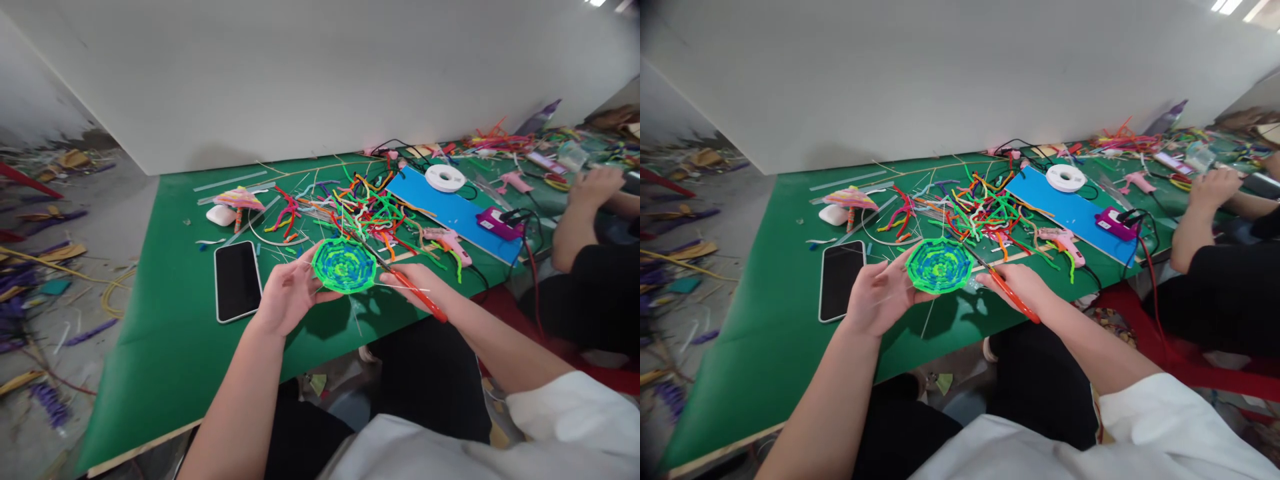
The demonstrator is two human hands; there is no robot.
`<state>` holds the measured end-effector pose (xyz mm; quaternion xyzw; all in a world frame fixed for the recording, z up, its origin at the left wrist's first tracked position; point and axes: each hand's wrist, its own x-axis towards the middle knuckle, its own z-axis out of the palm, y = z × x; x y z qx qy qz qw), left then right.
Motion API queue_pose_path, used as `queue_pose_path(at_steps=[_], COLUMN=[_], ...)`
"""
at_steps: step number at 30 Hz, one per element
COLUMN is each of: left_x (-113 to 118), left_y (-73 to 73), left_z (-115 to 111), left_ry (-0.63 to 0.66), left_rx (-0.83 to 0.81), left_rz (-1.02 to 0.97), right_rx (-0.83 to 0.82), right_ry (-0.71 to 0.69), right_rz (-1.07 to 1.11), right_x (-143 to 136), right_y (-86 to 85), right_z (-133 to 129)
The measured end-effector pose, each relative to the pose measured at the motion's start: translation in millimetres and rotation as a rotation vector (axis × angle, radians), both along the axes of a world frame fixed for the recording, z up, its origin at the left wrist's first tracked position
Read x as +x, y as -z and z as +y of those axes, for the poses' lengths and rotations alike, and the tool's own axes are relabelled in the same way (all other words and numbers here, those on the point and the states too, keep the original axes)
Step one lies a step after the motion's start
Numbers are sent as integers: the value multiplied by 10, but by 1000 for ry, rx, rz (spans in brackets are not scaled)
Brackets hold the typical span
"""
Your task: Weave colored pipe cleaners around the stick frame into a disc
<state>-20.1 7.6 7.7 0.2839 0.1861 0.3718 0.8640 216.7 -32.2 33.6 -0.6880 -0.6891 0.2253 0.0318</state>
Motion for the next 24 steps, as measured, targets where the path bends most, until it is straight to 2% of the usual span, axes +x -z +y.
queue_pose_path(at_steps=[3,12,24], left_x=[11,138,211], left_y=[10,-2,50], left_z=[-24,-90,-114], left_ry=[4,-116,-159], left_rx=[29,93,-9], left_rz=[14,320,372], right_rx=[28,-8,-17], right_ry=[-13,-71,-133], right_rz=[-12,-113,-172], right_x=[4,-109,-76], right_y=[29,111,252], right_z=[-8,-59,-62])
